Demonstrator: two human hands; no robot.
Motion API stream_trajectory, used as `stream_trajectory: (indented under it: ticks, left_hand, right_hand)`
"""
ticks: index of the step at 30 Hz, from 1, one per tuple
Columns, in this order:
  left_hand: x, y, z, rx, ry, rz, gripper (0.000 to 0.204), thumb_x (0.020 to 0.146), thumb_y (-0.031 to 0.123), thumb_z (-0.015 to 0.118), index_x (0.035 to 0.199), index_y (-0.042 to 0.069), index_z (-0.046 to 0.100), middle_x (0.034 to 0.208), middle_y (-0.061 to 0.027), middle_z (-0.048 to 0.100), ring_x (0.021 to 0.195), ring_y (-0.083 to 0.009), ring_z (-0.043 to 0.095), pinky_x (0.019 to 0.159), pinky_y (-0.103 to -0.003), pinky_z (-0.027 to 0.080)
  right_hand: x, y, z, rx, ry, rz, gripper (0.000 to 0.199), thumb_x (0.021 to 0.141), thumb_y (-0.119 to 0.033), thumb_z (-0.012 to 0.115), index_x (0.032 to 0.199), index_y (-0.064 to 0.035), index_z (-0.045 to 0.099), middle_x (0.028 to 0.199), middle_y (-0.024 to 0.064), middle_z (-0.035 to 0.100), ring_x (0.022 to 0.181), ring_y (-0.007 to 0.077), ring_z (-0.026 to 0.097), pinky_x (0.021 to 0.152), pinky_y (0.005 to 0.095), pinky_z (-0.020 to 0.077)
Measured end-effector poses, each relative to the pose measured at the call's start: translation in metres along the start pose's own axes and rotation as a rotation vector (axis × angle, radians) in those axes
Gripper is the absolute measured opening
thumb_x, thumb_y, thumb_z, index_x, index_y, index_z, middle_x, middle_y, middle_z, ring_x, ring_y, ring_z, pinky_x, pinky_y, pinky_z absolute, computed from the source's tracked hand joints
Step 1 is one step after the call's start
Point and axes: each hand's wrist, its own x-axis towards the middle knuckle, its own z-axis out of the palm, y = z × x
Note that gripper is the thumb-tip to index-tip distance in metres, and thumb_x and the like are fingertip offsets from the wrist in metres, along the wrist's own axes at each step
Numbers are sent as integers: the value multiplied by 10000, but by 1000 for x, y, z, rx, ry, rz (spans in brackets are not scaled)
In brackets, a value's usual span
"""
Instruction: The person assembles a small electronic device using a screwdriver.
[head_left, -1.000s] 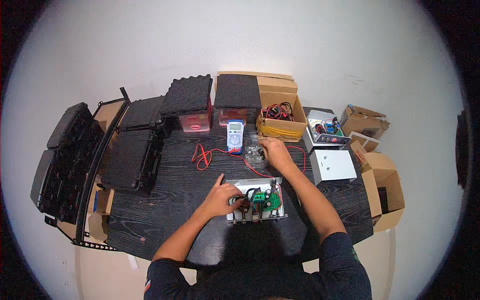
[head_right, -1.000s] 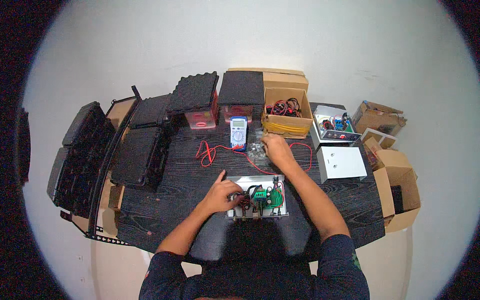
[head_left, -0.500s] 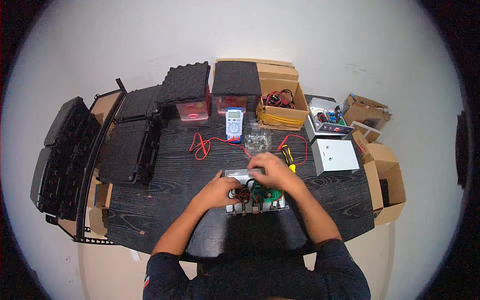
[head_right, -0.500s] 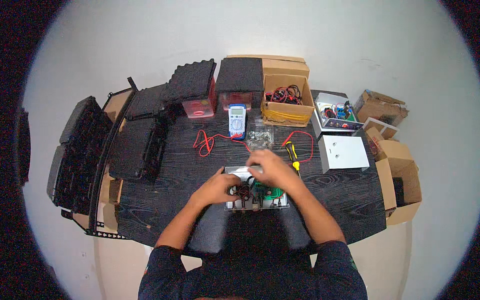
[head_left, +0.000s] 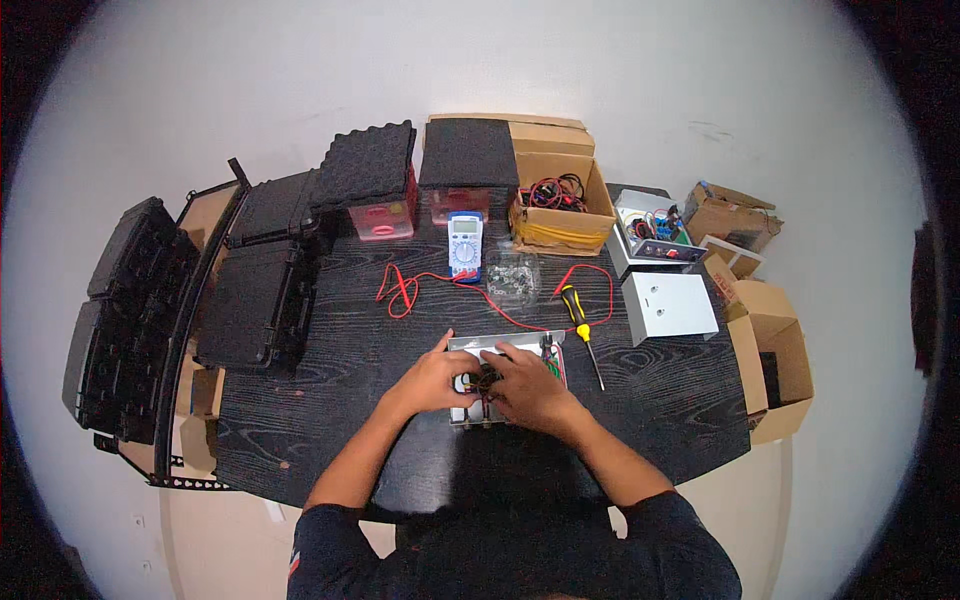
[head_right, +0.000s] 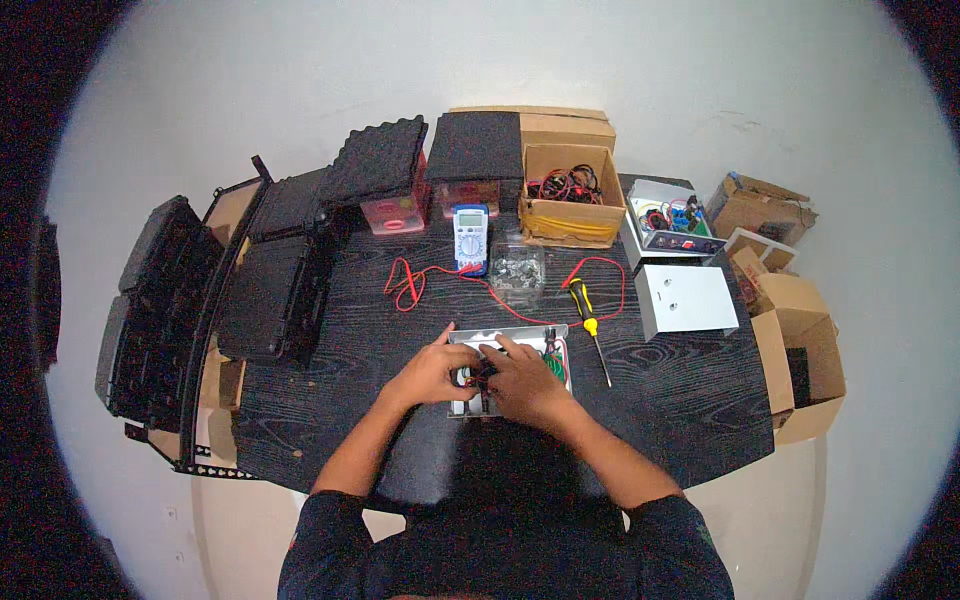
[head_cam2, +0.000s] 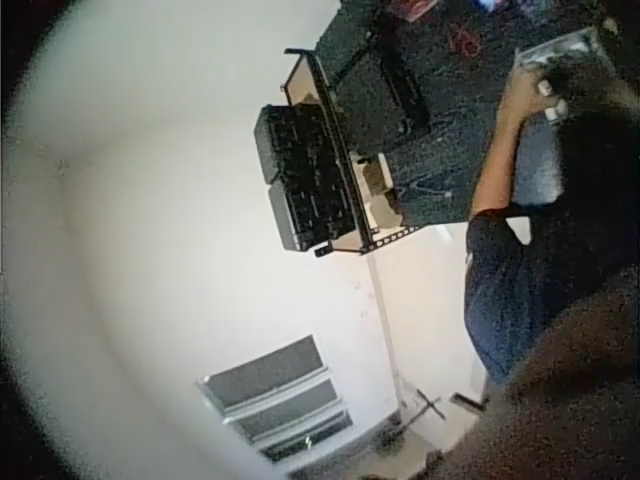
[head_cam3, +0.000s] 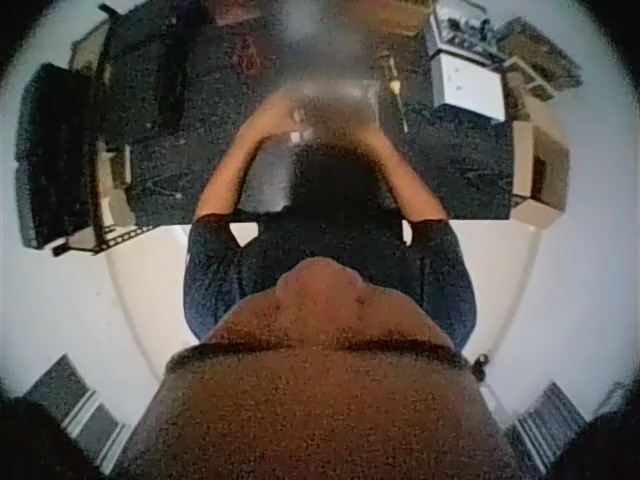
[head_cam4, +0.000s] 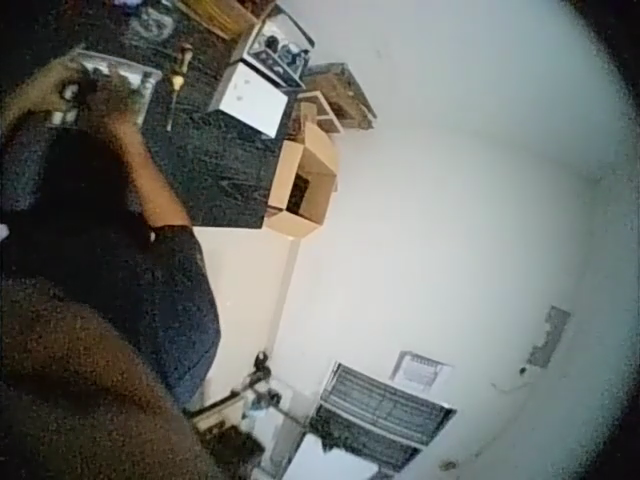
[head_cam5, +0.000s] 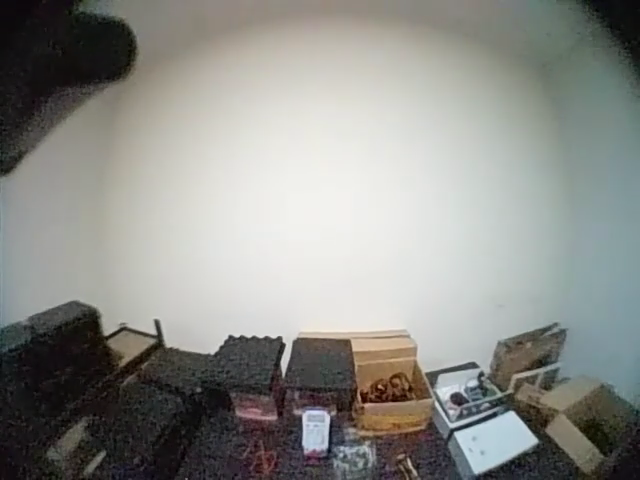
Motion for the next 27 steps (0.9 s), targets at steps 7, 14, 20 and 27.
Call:
stream_trajectory:
  ticks: [7, 14, 20, 27]
  left_hand:
    - [-1, 1, -1, -96, 13, -19, 337, 712, 223, 818, 996, 73, 714, 991, -35, 698, 977, -249, 692, 1202, -674, 131]
    - [-2, -4, 3, -142, 6, -17, 364, 706, 234, 832, 1011, 71, 717, 1007, -34, 698, 1005, -246, 688, 1200, -683, 97]
    - [-1, -1, 2, -154, -31, -83, 418, 670, 238, 851, 1025, 58, 724, 1084, -76, 709, 1076, -261, 676, 1219, -643, 80]
    - [-3, 3, -1, 32, -27, -37, 418, 717, 269, 774, 1086, 87, 704, 1117, -63, 689, 1152, -256, 637, 1210, -667, 32]
  right_hand:
    - [-4, -4, 17, -125, -1, 32, 211, 809, -258, 685, 915, -99, 775, 1436, 100, 523, 1376, 354, 413, 1076, 488, 382]
    - [1, -9, 14, -129, -52, 106, 218, 812, -266, 736, 940, -92, 761, 1434, 103, 535, 1386, 347, 408, 1098, 520, 360]
    - [4, -13, 2, -99, -134, 134, 316, 836, -272, 694, 1064, -61, 753, 1449, 123, 522, 1432, 377, 362, 1121, 582, 325]
    - [7, -4, -15, 37, -122, 128, 209, 830, -231, 711, 968, -74, 732, 1435, 165, 541, 1408, 405, 404, 1126, 551, 352]
